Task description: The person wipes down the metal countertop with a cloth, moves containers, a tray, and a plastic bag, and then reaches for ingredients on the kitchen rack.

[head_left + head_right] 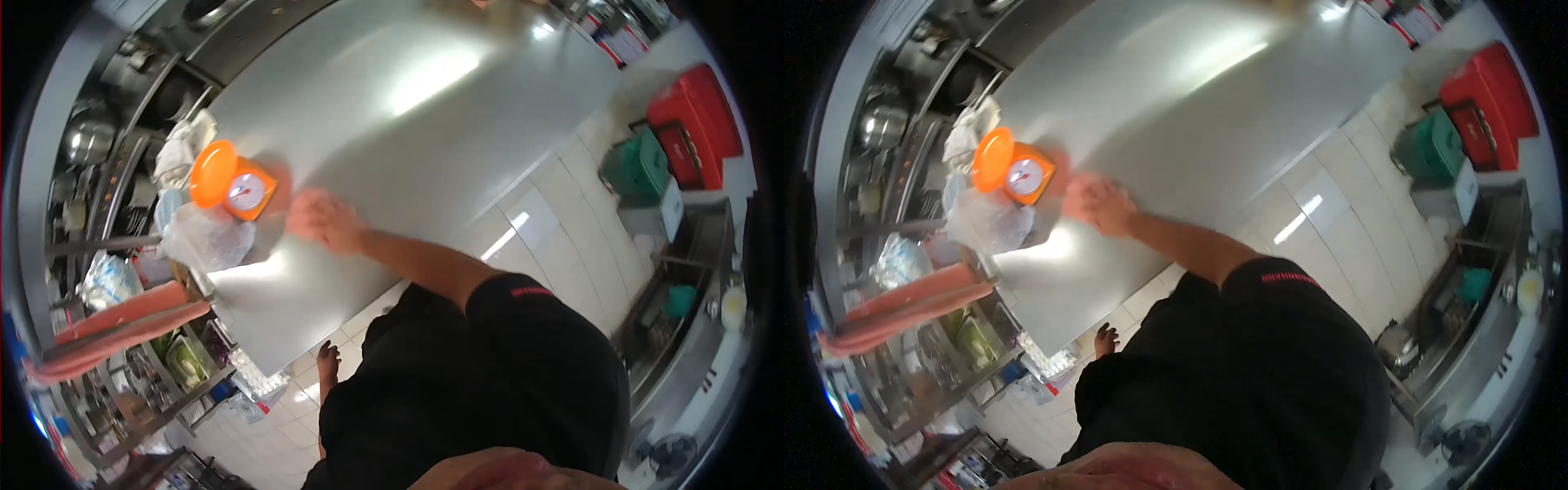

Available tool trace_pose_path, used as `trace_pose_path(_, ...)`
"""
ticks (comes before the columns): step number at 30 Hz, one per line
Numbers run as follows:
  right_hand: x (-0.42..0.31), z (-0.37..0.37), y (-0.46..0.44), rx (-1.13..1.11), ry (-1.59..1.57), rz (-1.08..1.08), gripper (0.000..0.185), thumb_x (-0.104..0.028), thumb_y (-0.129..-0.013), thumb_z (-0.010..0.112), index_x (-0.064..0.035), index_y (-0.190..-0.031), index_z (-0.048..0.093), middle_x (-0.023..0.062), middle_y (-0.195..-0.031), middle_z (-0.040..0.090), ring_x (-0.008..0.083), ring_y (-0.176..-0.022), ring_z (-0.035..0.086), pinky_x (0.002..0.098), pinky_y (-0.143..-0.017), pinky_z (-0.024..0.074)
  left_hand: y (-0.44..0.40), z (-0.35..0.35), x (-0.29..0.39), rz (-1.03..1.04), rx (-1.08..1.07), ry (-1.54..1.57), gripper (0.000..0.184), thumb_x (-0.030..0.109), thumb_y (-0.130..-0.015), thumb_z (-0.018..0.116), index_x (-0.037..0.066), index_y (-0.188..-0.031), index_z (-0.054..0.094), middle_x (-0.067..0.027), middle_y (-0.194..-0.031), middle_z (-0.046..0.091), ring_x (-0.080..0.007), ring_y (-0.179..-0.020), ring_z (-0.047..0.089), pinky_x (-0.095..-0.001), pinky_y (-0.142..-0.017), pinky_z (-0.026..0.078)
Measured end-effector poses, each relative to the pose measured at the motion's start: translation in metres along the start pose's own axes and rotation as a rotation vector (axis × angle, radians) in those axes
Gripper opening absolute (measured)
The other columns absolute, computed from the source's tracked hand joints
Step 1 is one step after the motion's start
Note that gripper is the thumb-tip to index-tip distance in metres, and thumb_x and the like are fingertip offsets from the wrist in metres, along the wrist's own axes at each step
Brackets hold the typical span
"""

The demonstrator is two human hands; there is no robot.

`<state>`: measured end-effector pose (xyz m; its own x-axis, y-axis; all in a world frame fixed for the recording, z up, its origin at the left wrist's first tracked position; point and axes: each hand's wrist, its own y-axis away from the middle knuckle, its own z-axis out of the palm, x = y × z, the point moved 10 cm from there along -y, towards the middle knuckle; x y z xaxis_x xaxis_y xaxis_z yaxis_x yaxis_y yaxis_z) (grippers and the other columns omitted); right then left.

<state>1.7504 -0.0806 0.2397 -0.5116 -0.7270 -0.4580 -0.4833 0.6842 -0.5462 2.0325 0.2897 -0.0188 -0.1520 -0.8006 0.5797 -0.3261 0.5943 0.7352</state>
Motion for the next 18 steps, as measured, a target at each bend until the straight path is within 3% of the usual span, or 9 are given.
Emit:
trace_pose_path(1,0.049,-0.006,0.008,0.037,0.102,0.045,0.037,-0.021,-0.091,0.054,-0.0195,-0.128,0.059,0.0095,-0.137,0.049,0.035,-0.139,0.035,0.0493,-0.116,0.0247,0.009,0.006,0.013,0.02,0.022,-0.021,0.05,0.015,-0.092,0.061,0.001,-0.14,0.052,-0.0128,-0.108,0.069,-0.0184,-0.084,0.065,-0.0311,-0.065,0.054)
trace_pose_path(2,0.104,-0.048,0.025,0.402,-0.07,0.06,0.035,-0.022,-0.093,0.053,-0.0169,-0.127,0.059,0.01,-0.132,0.053,0.0357,-0.13,0.043,0.0509,-0.109,0.0328,0.021,0.008,0.018,0.015,0.063,-0.005,0.05,0.015,-0.092,0.062,0.002,-0.14,0.052,-0.0119,-0.107,0.068,-0.0182,-0.083,0.065,-0.0311,-0.063,0.053)
trace_pose_path(3,0.144,-0.079,0.035,0.287,0.365,0.192,0.031,-0.022,-0.096,0.052,-0.0138,-0.124,0.06,0.0129,-0.125,0.056,0.0363,-0.12,0.05,0.0509,-0.101,0.039,0.031,0.011,0.013,-0.027,0.082,0.016,0.049,0.015,-0.092,0.062,0.004,-0.139,0.053,-0.0097,-0.103,0.068,-0.0168,-0.083,0.064,-0.0309,-0.064,0.053)
trace_pose_path(6,0.223,-0.233,0.103,0.596,0.588,0.268,0.026,-0.024,-0.098,0.05,-0.0083,-0.115,0.061,0.0162,-0.112,0.061,0.0398,-0.104,0.055,0.0512,-0.091,0.0435,0.056,0.004,-0.035,-0.131,0.156,0.049,0.048,0.015,-0.092,0.06,0.004,-0.139,0.053,-0.0079,-0.101,0.068,-0.0165,-0.083,0.064,-0.0318,-0.065,0.053)
trace_pose_path(9,0.352,-0.326,0.217,0.228,0.655,0.801,0.053,-0.037,-0.099,0.044,-0.0149,-0.146,0.045,0.0205,-0.152,0.04,0.0425,-0.135,0.039,0.0538,-0.11,0.0323,0.093,0.017,-0.075,-0.223,0.236,0.146,0.05,0.013,-0.091,0.059,0.003,-0.14,0.051,-0.0108,-0.105,0.067,-0.0197,-0.084,0.064,-0.0348,-0.066,0.054)
trace_pose_path(11,0.363,-0.373,0.279,0.205,0.913,1.124,0.052,-0.035,-0.099,0.034,-0.0183,-0.147,0.045,0.0185,-0.149,0.044,0.04,-0.138,0.037,0.0492,-0.109,0.0317,0.116,0.036,-0.109,-0.263,0.287,0.228,0.052,0.015,-0.091,0.059,0.004,-0.141,0.05,-0.0115,-0.108,0.065,-0.0224,-0.087,0.064,-0.037,-0.067,0.054)
trace_pose_path(14,0.372,-0.373,0.298,-0.068,0.91,1.247,0.057,-0.038,-0.1,0.029,-0.0186,-0.153,0.038,0.0198,-0.161,0.026,0.0422,-0.148,0.02,0.0518,-0.114,0.0221,0.147,0.091,-0.151,-0.316,0.296,0.371,0.052,0.014,-0.092,0.057,0.004,-0.142,0.048,-0.0121,-0.109,0.065,-0.0244,-0.088,0.064,-0.0387,-0.068,0.054)
trace_pose_path(16,0.352,-0.349,0.271,-0.049,0.973,1.018,0.057,-0.033,-0.096,0.043,-0.0118,-0.149,0.041,0.0184,-0.157,0.031,0.0437,-0.146,0.021,0.0561,-0.113,0.0208,0.125,0.139,-0.212,-0.149,0.052,0.338,0.051,0.016,-0.094,0.056,0.002,-0.142,0.047,-0.0119,-0.105,0.065,-0.0237,-0.085,0.063,-0.0394,-0.069,0.053)
trace_pose_path(18,0.282,-0.325,0.224,-0.066,0.967,0.764,0.057,-0.031,-0.092,0.047,-0.0089,-0.145,0.044,0.0191,-0.15,0.039,0.0431,-0.139,0.029,0.0575,-0.113,0.0203,0.144,0.173,-0.217,-0.174,0.033,0.351,0.049,0.016,-0.094,0.058,0.002,-0.14,0.049,-0.0112,-0.101,0.065,-0.0219,-0.082,0.063,-0.037,-0.066,0.053)
